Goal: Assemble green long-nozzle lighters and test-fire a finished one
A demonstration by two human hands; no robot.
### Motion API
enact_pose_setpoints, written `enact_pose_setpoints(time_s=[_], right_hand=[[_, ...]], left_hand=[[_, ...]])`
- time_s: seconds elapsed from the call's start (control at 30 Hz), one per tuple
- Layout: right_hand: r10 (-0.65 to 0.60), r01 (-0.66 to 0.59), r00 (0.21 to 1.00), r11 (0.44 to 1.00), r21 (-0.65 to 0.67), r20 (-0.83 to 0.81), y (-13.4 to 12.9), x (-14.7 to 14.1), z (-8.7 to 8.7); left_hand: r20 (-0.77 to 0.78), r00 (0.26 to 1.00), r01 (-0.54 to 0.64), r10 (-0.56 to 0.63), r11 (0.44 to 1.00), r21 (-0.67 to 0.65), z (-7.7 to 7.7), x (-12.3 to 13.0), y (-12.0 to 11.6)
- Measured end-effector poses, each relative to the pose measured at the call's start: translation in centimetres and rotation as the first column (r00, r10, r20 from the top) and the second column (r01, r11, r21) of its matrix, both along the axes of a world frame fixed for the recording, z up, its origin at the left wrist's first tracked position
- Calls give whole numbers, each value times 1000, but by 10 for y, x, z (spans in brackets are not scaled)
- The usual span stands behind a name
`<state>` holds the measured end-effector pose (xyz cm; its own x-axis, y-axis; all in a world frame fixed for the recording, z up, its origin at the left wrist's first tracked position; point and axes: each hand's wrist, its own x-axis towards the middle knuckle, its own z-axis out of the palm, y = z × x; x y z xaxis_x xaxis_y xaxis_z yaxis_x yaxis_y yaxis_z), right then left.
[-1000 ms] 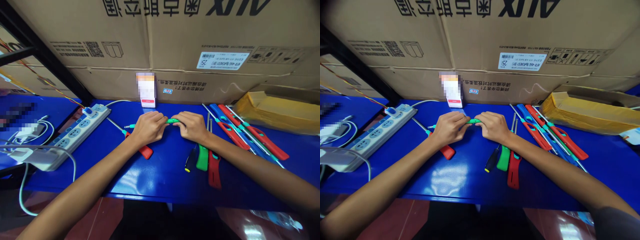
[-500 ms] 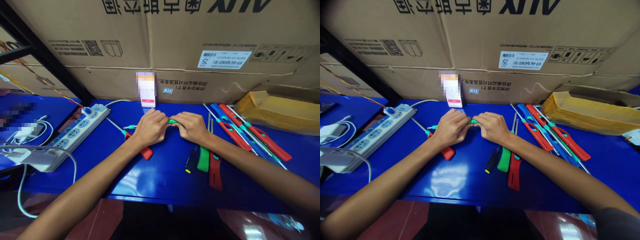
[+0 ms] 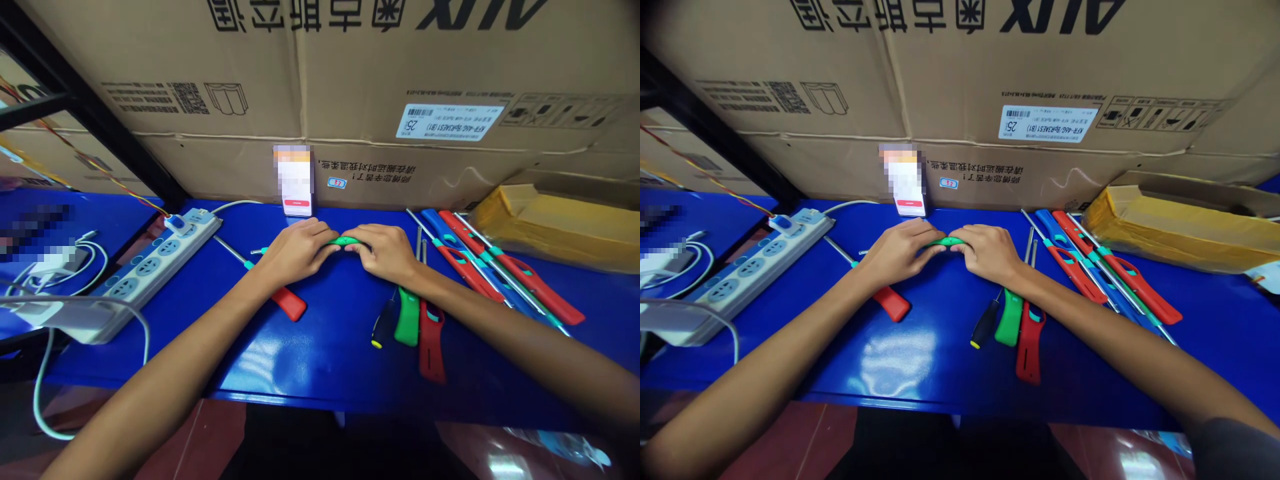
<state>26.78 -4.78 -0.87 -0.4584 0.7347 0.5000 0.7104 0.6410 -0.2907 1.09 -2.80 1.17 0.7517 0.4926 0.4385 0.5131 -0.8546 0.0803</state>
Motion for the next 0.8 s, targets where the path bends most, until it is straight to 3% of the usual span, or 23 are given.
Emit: enact_pose_setpoints(time_s=[0.23,0.8], right_hand=[[17,-16,1000,997,77,-10,-5,-4,1],[34,-33,999,995,92,-11,-5,-3,-3]], left_hand=[[37,999,-42,38,993,107,2,0,-6],[91,996,8,-10,1000,13,2,-7,2]])
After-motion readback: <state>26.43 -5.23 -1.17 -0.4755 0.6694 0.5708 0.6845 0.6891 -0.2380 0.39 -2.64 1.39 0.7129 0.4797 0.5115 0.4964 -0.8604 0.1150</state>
